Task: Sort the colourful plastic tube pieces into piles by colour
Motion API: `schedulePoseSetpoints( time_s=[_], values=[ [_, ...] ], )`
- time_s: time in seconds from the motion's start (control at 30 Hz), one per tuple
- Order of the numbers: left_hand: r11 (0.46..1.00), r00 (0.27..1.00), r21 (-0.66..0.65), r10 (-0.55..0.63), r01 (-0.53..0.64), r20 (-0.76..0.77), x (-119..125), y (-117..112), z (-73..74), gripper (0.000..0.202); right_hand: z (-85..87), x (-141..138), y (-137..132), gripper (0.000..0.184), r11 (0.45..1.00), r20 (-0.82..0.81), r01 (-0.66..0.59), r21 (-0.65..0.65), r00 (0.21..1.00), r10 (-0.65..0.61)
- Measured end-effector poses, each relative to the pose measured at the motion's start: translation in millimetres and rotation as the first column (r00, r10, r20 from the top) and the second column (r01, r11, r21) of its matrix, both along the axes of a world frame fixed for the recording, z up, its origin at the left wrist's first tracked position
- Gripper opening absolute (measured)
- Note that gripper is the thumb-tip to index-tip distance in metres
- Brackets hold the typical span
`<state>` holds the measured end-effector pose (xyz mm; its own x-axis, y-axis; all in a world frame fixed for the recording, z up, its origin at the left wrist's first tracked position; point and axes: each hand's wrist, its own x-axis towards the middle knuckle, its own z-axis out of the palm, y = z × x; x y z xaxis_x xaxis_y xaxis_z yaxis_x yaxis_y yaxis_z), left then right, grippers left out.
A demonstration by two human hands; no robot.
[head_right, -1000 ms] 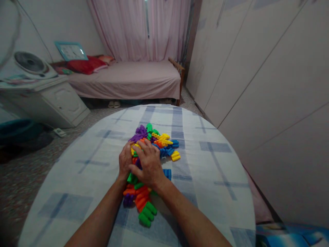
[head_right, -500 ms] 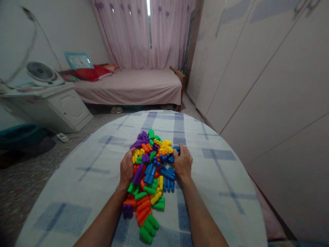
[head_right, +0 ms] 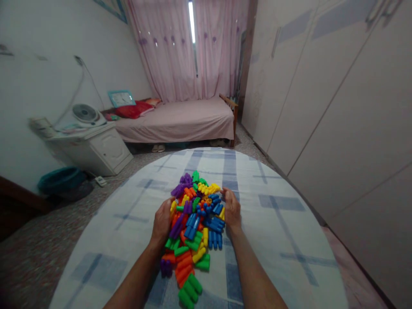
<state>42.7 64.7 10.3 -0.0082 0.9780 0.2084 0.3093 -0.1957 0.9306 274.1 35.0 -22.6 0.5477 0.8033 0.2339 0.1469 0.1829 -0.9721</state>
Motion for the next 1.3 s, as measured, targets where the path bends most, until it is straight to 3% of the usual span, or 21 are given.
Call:
schedulePoseSetpoints(
  time_s=[0.17,0.37,0.57,0.73,0.83,0.97,1.1,1.3],
  values=[
    [0.995,0.991,-0.095,-0.015,0.002,-0.131,-18.6,12.9,11.9,0.040,1.9,-3.1,-3.3,0.054,0.999,-0.025,0.020,-0.027,0.999,-0.021],
    [0.993,0.904,0.105,-0.005,0.056,-0.427,-30.7,73.2,20.8,0.043,4.5,-3.2,-2.5,0.053,0.998,-0.002,0.006,-0.062,1.000,-0.006],
    [0.982,0.830,0.006,-0.154,0.186,-0.537,16.0,136.7,16.1,0.054,7.7,-3.5,-2.0,0.054,0.996,-0.007,-0.002,-0.087,1.000,0.001],
    [0.950,0.737,-0.125,-0.300,0.285,-0.605,60.5,163.5,17.6,0.075,12.2,-4.2,-4.9,0.051,0.990,0.019,0.002,-0.139,1.000,0.001],
    [0.923,0.671,-0.213,-0.380,0.321,-0.637,76.6,166.2,21.1,0.082,13.3,-4.1,-5.8,0.049,0.989,0.051,-0.002,-0.150,0.999,0.009],
    [0.884,0.600,-0.274,-0.459,0.378,-0.655,83.4,158.8,28.5,0.067,12.2,-4.1,-5.0,0.047,0.988,0.064,0.012,-0.155,0.998,-0.002],
    [0.825,0.557,-0.297,-0.549,0.481,-0.624,76.3,145.3,41.2,0.049,10.2,-3.7,-4.2,0.047,0.986,0.071,0.029,-0.166,0.997,-0.017],
    [0.753,0.551,-0.248,-0.627,0.609,-0.551,55.4,106.2,59.0,0.050,8.8,-2.8,-3.9,0.048,0.987,0.093,0.020,-0.158,0.996,-0.006]
  ],
)
